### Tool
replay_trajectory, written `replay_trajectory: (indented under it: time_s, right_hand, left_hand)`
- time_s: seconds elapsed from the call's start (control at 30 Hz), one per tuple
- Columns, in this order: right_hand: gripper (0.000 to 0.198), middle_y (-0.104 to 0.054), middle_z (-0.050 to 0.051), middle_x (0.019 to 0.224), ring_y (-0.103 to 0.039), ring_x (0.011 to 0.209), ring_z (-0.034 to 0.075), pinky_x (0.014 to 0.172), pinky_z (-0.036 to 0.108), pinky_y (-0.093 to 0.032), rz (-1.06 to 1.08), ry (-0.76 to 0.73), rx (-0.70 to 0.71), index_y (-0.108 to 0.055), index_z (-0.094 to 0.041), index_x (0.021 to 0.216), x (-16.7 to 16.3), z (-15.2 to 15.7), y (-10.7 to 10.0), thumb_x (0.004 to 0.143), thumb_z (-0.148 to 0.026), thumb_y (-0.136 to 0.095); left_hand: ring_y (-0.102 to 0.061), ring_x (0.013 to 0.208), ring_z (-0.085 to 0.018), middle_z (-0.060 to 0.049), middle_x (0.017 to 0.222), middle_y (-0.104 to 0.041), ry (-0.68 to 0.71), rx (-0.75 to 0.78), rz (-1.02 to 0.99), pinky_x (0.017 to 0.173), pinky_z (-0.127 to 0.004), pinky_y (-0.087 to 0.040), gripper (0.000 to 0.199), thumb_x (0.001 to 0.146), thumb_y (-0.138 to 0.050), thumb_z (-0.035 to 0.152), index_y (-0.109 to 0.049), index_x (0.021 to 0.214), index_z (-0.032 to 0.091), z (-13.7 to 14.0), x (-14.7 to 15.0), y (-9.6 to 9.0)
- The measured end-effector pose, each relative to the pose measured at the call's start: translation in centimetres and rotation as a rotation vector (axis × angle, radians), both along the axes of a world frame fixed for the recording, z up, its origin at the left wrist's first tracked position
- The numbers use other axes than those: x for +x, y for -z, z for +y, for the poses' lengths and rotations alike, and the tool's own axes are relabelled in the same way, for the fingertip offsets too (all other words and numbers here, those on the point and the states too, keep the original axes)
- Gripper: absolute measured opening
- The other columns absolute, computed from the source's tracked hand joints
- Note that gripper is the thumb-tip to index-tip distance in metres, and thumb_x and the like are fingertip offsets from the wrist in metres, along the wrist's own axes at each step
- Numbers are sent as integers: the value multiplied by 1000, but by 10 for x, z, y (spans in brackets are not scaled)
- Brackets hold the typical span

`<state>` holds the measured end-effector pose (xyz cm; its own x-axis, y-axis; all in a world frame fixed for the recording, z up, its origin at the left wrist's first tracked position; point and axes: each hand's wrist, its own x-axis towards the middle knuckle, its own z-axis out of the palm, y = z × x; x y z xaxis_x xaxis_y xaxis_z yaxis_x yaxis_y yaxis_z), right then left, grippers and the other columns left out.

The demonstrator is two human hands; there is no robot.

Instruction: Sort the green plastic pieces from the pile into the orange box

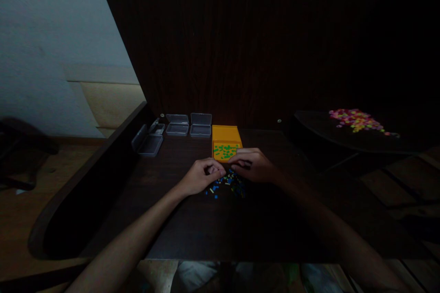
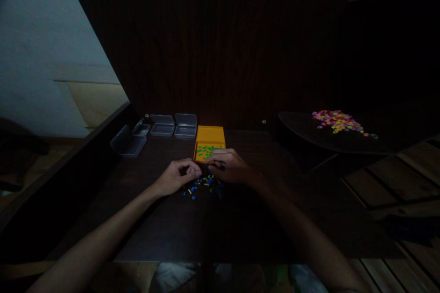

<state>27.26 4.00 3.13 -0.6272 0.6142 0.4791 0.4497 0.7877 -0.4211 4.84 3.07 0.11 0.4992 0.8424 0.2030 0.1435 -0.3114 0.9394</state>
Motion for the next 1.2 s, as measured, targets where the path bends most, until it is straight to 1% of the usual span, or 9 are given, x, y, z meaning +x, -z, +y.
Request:
replay_trajectory:
  time_s: [0.07,0.13,0.3,0.43,0.53,0.73,0.97,1.1,1.2]
  right_hand:
    - [16,-60,0,64,-51,55,10,54,21,-41,41,-30,-1,-72,-16,94,-6,-10,-4,86,-22,-60]
    - [17,-60,0,65,-52,56,10,54,22,-41,66,-59,0,-72,-16,97,-10,-13,-5,87,-24,-60]
    - [17,-64,2,70,-55,58,11,55,23,-42,108,-136,-18,-74,-17,95,-12,-6,-2,89,-26,-61]
    - [15,-65,3,72,-58,62,11,57,23,-44,133,-157,-33,-74,-16,94,-14,-4,-4,89,-24,-62]
    - [15,-65,3,72,-58,62,11,57,23,-44,136,-156,4,-73,-15,92,-17,-4,-6,89,-24,-61]
    - [15,-62,2,68,-53,56,10,54,22,-42,126,-141,41,-72,-16,91,-21,1,-7,90,-24,-59]
    - [13,-58,0,67,-52,58,10,57,22,-42,97,-89,16,-69,-17,88,-25,6,-2,88,-23,-58]
    - [10,-57,-1,67,-49,57,9,56,21,-40,86,-70,14,-66,-17,87,-27,7,1,87,-20,-57]
    - [7,-55,-2,68,-48,58,9,56,21,-39,86,-64,4,-64,-17,85,-28,8,0,86,-19,-57]
  left_hand:
    - [-39,55,-8,3,58,-49,12,-129,-73,53,-21,-29,31,77,-70,42,-70,77,11,0,1,0]
    - [-41,56,-8,2,58,-52,27,-224,-137,54,-21,-30,35,73,-73,45,-69,76,11,-1,2,-1]
    - [-51,62,-10,-1,67,-62,20,-347,-245,60,-22,-37,36,66,-80,45,-69,73,12,-1,2,-5]
    - [-53,63,-10,0,67,-63,15,-386,-293,62,-22,-38,34,64,-82,43,-70,73,13,-1,2,-4]
    - [-53,64,-11,-1,68,-63,-11,-423,-341,61,-21,-38,33,65,-82,42,-70,73,12,-1,2,0]
    - [-50,62,-8,0,67,-62,-59,-493,-438,60,-19,-34,31,64,-84,38,-70,74,12,2,4,9]
    - [-50,63,-9,-3,72,-65,-104,-517,-442,59,-20,-34,33,64,-83,38,-73,80,11,3,4,10]
    - [-43,58,-7,-2,67,-61,-99,-513,-450,55,-21,-30,34,65,-82,40,-72,78,10,3,5,10]
    - [-42,57,-7,-1,64,-57,-66,-528,-484,55,-21,-30,34,66,-82,40,-70,76,10,3,6,9]
